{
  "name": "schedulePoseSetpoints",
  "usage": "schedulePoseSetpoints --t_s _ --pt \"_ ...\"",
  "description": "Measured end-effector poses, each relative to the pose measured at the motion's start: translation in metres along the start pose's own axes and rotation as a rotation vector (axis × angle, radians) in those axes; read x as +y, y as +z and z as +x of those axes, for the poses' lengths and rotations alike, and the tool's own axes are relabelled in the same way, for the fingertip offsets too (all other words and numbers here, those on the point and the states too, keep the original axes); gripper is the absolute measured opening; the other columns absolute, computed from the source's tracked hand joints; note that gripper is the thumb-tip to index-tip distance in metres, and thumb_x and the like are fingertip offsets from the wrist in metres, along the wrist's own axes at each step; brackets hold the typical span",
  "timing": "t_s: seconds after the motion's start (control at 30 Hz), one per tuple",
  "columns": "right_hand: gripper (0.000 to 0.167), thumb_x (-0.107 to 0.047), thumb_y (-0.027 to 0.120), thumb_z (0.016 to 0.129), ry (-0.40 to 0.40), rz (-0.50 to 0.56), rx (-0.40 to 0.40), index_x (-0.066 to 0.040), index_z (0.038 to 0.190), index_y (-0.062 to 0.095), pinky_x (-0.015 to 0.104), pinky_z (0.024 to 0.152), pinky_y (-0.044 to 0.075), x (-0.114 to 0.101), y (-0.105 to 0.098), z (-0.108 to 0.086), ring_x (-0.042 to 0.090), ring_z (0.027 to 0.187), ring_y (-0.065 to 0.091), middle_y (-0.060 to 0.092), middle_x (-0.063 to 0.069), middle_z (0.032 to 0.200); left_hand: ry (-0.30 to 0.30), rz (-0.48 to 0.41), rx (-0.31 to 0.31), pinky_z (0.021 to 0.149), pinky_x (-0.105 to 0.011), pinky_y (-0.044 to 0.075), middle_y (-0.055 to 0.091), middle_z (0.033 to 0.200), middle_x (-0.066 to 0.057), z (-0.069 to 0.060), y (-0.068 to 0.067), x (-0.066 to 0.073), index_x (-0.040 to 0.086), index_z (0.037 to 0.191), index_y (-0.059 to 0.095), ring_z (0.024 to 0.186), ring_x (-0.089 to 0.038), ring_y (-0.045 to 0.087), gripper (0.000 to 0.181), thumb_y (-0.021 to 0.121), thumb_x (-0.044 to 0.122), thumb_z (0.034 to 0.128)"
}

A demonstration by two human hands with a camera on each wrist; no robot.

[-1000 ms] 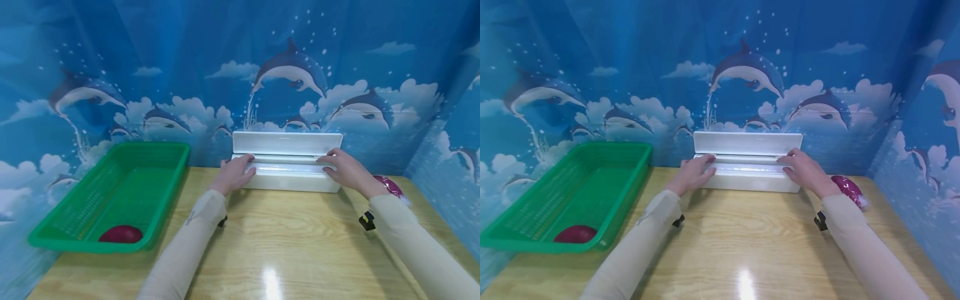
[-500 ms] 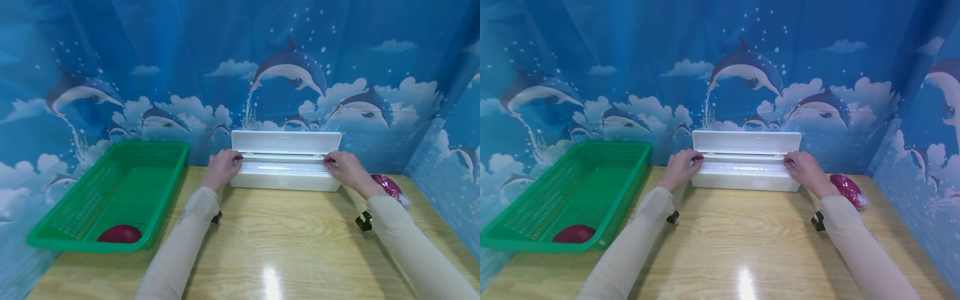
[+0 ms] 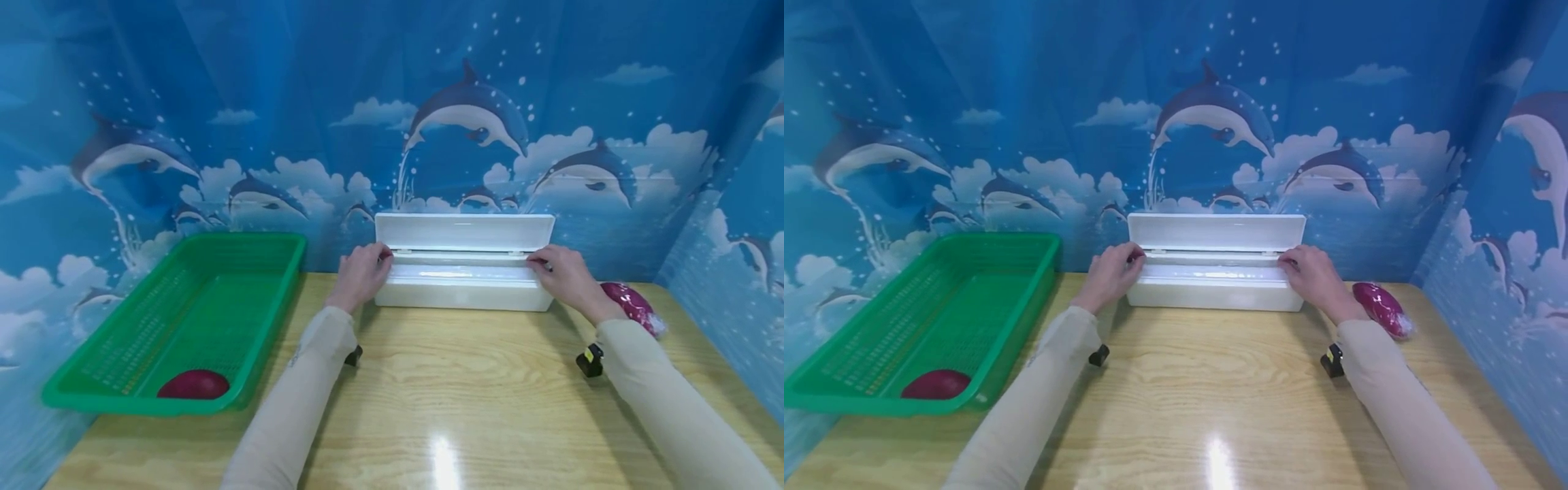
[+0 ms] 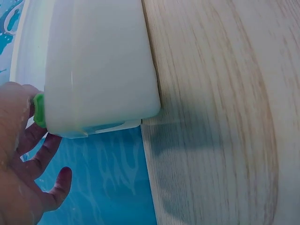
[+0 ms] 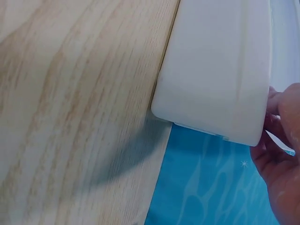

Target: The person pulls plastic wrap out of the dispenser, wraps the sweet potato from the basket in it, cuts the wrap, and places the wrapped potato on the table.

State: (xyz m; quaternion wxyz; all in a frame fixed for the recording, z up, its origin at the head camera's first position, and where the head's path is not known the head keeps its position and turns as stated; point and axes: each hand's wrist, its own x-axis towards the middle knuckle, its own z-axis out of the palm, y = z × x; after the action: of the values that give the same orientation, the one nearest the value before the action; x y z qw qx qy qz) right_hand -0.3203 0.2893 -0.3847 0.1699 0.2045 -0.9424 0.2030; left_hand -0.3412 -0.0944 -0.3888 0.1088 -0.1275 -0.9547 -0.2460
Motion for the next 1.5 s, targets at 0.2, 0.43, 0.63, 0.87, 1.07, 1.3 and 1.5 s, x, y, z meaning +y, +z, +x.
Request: schedulePoseSetpoints --t_s 0.2,0.43,0.63,0.87,1.07,1.3,1.5 --pt "0.017 -0.005 0.061 0.101 0.028 0.049 0.074 0.005 0.106 0.074 0.055 0.077 0.054 -0.002 -0.003 0.000 0.040 0.093 0.068 0.072 0.026 0.102 0.040 0.002 0.043 0.087 -0.043 0.045 0.070 0.108 -0.002 0.002 -0.001 0.003 0.017 0.119 0.064 0.097 -0.022 0.060 0.017 0.056 0.027 0.1060" --pt "0.017 -0.007 0.063 0.101 0.019 0.054 0.104 0.003 0.104 0.075 0.053 0.076 0.054 -0.002 -0.011 0.002 0.036 0.090 0.068 0.074 0.022 0.098 0.069 -0.014 0.074 0.084 -0.039 0.045 0.070 0.106 -0.004 0.001 -0.003 0.005 0.015 0.119 0.062 0.094 -0.022 0.061 0.018 0.053 0.026 0.1075" --pt "0.024 -0.011 0.056 0.105 0.076 0.099 0.038 0.005 0.110 0.073 0.056 0.079 0.053 -0.009 -0.022 0.002 0.039 0.096 0.066 0.071 0.026 0.107 0.077 -0.100 0.079 0.088 -0.038 0.053 0.066 0.109 -0.006 0.002 -0.007 0.006 0.012 0.121 0.059 0.099 -0.022 0.061 0.021 0.048 0.025 0.1094" --pt "0.031 -0.020 0.050 0.108 0.186 0.151 -0.006 0.004 0.117 0.068 0.054 0.082 0.053 -0.015 -0.031 0.003 0.039 0.103 0.064 0.070 0.025 0.111 0.111 -0.261 0.065 0.091 -0.041 0.056 0.064 0.115 -0.011 0.002 -0.011 0.004 0.008 0.124 0.053 0.105 -0.025 0.063 0.022 0.043 0.023 0.1110" --pt "0.036 -0.029 0.047 0.109 0.252 0.192 -0.020 0.000 0.121 0.065 0.058 0.089 0.050 -0.017 -0.035 0.004 0.040 0.113 0.060 0.068 0.024 0.118 0.127 -0.359 0.054 0.093 -0.043 0.056 0.065 0.117 -0.014 0.002 -0.014 0.004 0.006 0.125 0.050 0.106 -0.027 0.064 0.024 0.039 0.023 0.1119" --pt "0.037 -0.034 0.037 0.111 0.351 0.291 -0.074 -0.006 0.122 0.058 0.044 0.086 0.051 -0.022 -0.038 0.007 0.034 0.112 0.063 0.069 0.019 0.122 0.099 -0.484 0.041 0.103 -0.046 0.053 0.067 0.119 -0.011 0.002 -0.019 0.007 0.005 0.129 0.049 0.116 -0.027 0.065 0.029 0.040 0.027 0.1117" --pt "0.039 -0.037 0.036 0.111 0.341 0.357 -0.027 -0.005 0.124 0.055 0.045 0.093 0.053 -0.023 -0.038 0.008 0.026 0.106 0.066 0.070 0.017 0.117 0.121 -0.558 0.071 0.101 -0.044 0.053 0.065 0.118 -0.011 0.002 -0.022 0.009 0.002 0.129 0.049 0.112 -0.026 0.064 0.033 0.041 0.028 0.1115"
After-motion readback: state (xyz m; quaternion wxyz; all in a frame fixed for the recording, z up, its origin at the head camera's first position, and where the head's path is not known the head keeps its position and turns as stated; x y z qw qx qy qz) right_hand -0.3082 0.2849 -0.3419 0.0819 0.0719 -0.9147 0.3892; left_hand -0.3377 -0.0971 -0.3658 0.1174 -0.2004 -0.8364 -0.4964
